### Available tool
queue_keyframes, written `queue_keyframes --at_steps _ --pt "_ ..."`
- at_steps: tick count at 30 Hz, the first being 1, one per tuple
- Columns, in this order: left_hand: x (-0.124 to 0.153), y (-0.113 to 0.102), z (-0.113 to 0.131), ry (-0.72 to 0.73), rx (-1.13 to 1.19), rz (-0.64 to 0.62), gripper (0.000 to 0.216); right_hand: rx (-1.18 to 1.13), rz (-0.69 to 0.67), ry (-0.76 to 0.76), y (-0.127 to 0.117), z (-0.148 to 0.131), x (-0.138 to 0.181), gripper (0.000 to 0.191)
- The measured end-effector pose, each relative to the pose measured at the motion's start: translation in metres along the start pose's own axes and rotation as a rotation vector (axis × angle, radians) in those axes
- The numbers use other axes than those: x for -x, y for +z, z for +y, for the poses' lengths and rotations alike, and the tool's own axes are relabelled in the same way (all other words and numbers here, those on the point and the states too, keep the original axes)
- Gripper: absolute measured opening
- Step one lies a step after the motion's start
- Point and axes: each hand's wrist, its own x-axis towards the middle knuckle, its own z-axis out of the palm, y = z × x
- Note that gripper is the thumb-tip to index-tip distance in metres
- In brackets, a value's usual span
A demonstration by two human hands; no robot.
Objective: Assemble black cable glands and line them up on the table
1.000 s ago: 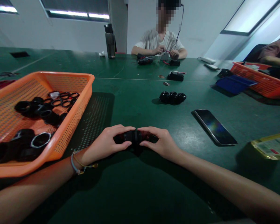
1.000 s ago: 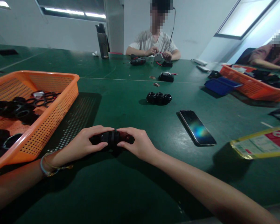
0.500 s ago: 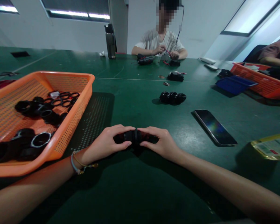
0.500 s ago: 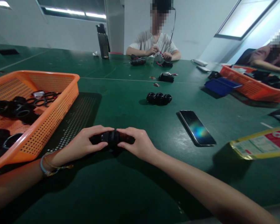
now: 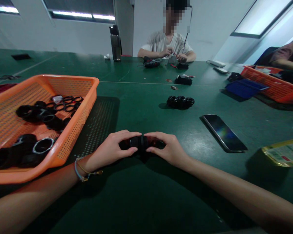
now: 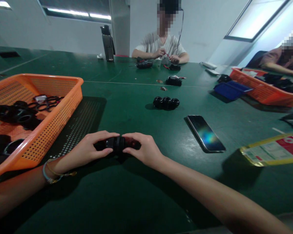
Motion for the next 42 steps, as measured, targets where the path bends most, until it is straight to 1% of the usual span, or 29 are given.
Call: queue_keyframes --at_steps 19,26,32,39,42 --pt "0.0003 0.0005 -0.0010 0.004 -0.005 0.006 0.039 0.007 -0.015 0.009 -0.0003 0.0014 -0.0002 0.034" --pt "-0.0001 0.0008 -0.0009 -0.011 -0.001 0.003 0.039 0.013 -0.001 0.028 0.0001 0.0007 -0.0012 0.031" --pt "0.0004 0.0006 -0.0015 -0.015 0.006 0.006 0.039 0.025 -0.026 0.013 -0.0012 -0.0010 -0.0015 0.035" --pt "-0.0004 -0.0001 -0.0001 -0.023 0.012 -0.010 0.039 0.025 -0.014 -0.016 -0.0010 0.0008 -0.0015 0.033" --pt "-0.0007 -0.0003 0.0008 -0.028 0.008 -0.012 0.039 0.017 -0.023 0.009 -0.0005 0.0005 -0.0011 0.035"
